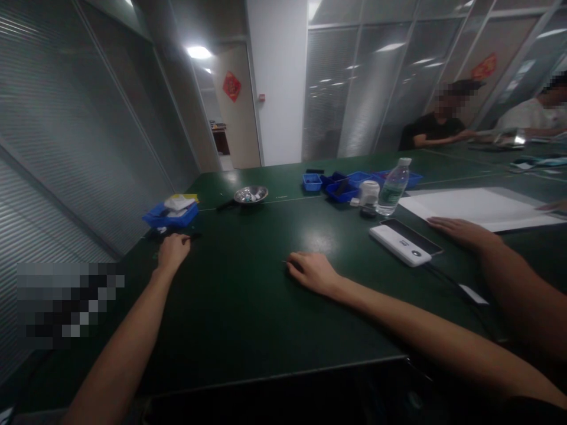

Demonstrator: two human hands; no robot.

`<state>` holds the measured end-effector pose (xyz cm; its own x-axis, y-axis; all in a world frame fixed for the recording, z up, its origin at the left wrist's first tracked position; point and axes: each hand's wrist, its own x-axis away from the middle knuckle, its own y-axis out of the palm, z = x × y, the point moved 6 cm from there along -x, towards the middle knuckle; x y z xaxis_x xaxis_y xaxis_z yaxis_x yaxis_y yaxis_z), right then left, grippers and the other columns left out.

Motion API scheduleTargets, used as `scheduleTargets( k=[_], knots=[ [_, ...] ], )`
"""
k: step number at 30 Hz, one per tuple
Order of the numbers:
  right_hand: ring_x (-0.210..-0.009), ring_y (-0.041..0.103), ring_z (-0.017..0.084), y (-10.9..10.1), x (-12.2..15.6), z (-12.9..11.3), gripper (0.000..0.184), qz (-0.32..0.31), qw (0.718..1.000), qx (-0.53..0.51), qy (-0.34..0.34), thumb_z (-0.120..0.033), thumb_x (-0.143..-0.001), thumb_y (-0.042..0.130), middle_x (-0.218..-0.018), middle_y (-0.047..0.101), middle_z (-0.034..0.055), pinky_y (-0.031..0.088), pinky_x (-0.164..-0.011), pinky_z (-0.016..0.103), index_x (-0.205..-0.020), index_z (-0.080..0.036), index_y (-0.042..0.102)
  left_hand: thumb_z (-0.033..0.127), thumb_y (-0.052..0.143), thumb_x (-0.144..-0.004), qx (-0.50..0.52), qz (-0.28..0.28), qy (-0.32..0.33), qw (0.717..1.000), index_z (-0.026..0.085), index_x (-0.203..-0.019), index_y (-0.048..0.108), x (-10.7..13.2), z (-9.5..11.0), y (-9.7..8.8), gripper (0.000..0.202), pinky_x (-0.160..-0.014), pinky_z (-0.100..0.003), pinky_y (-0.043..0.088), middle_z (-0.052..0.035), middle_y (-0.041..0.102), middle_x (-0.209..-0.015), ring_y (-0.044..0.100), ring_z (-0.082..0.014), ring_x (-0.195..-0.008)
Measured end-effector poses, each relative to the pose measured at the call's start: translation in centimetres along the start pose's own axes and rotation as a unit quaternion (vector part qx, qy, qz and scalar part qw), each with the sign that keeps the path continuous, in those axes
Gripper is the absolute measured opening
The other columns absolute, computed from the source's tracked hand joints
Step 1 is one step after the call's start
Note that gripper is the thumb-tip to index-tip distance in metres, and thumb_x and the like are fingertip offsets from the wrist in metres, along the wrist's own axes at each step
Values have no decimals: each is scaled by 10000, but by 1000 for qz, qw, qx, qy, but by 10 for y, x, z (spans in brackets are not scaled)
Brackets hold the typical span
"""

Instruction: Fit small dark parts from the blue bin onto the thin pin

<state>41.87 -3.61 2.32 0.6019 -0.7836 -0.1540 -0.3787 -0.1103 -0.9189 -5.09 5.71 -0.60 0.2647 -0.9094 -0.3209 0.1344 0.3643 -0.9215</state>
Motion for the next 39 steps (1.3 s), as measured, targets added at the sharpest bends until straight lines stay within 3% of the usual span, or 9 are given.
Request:
scheduleTargets(
  k=[6,11,15,20,23,27,34,39],
  knots=[
    [-768,627,142,2,-1,3,286,-2,1000,4,-3,-376,-1018,440,-1010,693,60,424,-661,235,-1123,-204,643,292,626,-790,52,9,-56,997,117,-988,732,-8,-12,5,285,-884,-383,515,-174,707,-1062,666,-308,-967],
    [-740,619,139,4,-2,4,279,3,1000,17,1,-375,-1015,444,-977,694,54,411,-651,240,-1110,-207,646,232,561,-825,103,39,-63,992,128,-1120,683,-3,-11,2,336,-841,-288,525,-104,726,-990,685,-215,-880],
    [-720,609,132,4,-1,4,276,0,1000,13,-1,-376,-1013,449,-964,693,50,402,-637,234,-1108,-207,645,252,515,-862,128,79,-51,987,159,-1167,709,1,-7,-8,373,-938,-318,497,-102,707,-1060,671,-234,-974],
    [-715,606,133,3,-1,3,290,8,1000,7,-7,-386,-1018,430,-964,693,45,405,-634,236,-1103,-210,644,262,531,-862,283,123,-89,947,110,-1226,684,-3,-10,-9,423,-903,-324,542,-115,717,-1033,712,-212,-915],
    [-724,609,136,3,-1,3,292,7,1000,10,-9,-385,-1017,432,-966,694,45,411,-643,240,-1109,-209,645,261,575,-849,314,117,-110,936,88,-1151,707,-6,-10,-3,373,-859,-325,571,-111,743,-940,729,-210,-880],
    [-740,619,139,4,-1,4,299,0,1000,5,-5,-387,-1019,431,-979,695,49,418,-646,239,-1128,-208,644,251,594,-851,356,113,-127,919,81,-1154,708,-7,-9,1,366,-787,-320,602,-127,747,-1015,736,-209,-864],
    [-724,611,138,3,-1,3,294,-5,1000,11,-4,-386,-1018,433,-964,691,53,411,-630,236,-1121,-205,641,243,735,-747,362,119,-170,909,136,-1112,762,-4,-14,2,381,-858,-336,575,-102,763,-989,732,-215,-837],
    [-725,607,137,3,-1,3,281,3,1000,20,-10,-381,-1015,443,-937,685,50,404,-641,237,-1087,-198,644,238,747,-729,328,121,-193,917,142,-1087,772,-5,-16,6,372,-799,-319,567,-102,766,-926,727,-219,-791]
  ],
)
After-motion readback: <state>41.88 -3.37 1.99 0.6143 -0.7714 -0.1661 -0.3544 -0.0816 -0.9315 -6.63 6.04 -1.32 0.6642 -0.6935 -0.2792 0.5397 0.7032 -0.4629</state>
